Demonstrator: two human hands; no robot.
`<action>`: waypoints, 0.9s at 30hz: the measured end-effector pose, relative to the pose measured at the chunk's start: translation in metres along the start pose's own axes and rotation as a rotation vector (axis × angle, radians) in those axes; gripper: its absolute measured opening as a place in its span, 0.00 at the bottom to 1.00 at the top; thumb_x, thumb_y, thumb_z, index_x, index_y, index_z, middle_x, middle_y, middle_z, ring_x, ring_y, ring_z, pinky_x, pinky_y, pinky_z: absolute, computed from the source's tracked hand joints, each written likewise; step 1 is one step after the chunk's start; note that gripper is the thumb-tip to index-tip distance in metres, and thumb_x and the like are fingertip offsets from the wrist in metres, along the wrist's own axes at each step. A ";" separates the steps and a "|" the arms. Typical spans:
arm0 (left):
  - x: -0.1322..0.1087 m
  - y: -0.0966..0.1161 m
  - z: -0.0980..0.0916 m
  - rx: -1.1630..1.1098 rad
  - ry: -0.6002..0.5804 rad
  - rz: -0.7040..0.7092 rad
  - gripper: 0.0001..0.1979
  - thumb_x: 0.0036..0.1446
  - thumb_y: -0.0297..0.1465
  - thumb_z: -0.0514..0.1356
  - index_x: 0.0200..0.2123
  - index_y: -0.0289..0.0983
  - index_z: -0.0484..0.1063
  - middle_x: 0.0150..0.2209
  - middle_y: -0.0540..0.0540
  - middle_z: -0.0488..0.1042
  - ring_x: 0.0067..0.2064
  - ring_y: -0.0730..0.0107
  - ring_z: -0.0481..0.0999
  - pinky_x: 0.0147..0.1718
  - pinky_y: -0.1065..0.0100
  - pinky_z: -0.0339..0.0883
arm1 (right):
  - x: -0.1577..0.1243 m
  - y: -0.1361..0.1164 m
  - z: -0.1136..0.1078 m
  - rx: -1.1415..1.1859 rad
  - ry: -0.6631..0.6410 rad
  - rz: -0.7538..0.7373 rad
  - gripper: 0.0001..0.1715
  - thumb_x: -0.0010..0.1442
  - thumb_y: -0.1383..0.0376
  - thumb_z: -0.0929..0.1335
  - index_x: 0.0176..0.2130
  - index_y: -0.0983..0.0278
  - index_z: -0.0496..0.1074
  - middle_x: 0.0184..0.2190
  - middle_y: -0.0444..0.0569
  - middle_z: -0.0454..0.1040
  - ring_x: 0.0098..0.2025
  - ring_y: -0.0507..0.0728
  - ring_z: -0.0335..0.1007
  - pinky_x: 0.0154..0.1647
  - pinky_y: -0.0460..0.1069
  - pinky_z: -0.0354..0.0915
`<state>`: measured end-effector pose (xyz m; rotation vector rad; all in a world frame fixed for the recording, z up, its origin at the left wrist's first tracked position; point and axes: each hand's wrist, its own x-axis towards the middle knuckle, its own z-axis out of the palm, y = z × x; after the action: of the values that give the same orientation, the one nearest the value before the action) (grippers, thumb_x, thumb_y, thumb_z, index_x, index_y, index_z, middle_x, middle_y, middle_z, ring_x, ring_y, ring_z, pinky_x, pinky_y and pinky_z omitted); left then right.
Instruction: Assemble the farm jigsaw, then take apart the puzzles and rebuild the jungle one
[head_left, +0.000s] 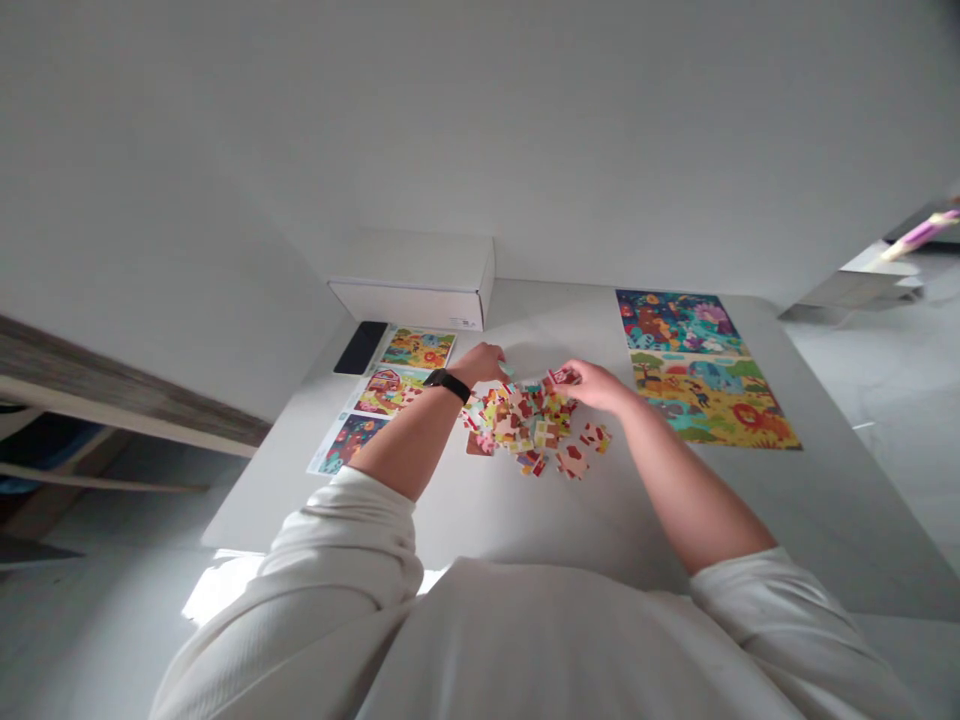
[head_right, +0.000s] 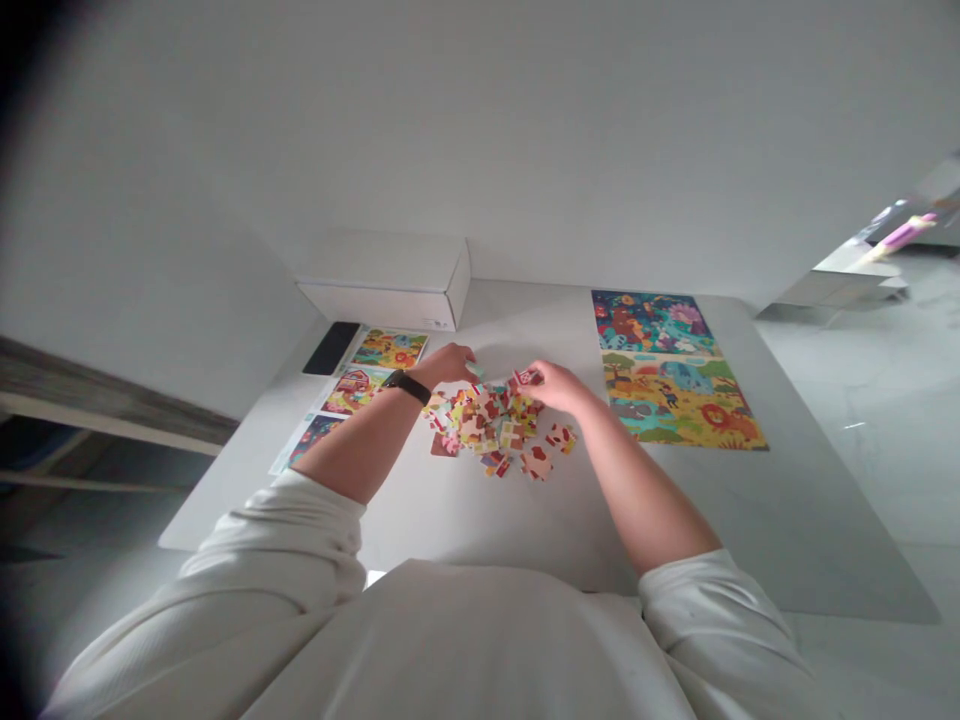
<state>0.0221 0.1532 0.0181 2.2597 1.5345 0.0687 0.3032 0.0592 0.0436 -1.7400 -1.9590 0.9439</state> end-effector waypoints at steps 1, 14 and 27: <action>-0.003 -0.002 -0.002 -0.012 0.013 -0.007 0.22 0.45 0.37 0.77 0.45 0.38 0.83 0.38 0.44 0.83 0.41 0.58 0.82 0.38 0.68 0.70 | -0.010 0.000 0.003 -0.133 0.038 -0.005 0.18 0.65 0.57 0.76 0.51 0.61 0.77 0.51 0.57 0.81 0.50 0.63 0.79 0.54 0.56 0.72; -0.117 -0.027 0.018 -0.284 0.308 0.004 0.20 0.56 0.39 0.71 0.50 0.38 0.79 0.50 0.40 0.80 0.52 0.53 0.81 0.56 0.53 0.75 | -0.098 0.048 0.008 -0.360 0.024 0.041 0.17 0.53 0.62 0.81 0.39 0.60 0.76 0.45 0.53 0.74 0.46 0.61 0.77 0.54 0.54 0.70; -0.173 0.013 0.062 -0.204 0.348 0.152 0.30 0.65 0.31 0.63 0.69 0.38 0.66 0.68 0.34 0.71 0.69 0.49 0.72 0.68 0.48 0.69 | -0.058 0.003 0.018 0.051 0.074 0.057 0.19 0.62 0.59 0.76 0.51 0.59 0.76 0.44 0.49 0.81 0.41 0.58 0.78 0.46 0.53 0.72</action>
<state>-0.0182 -0.0254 -0.0027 2.2774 1.4342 0.6621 0.3040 -0.0013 0.0379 -1.7850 -1.8318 0.9267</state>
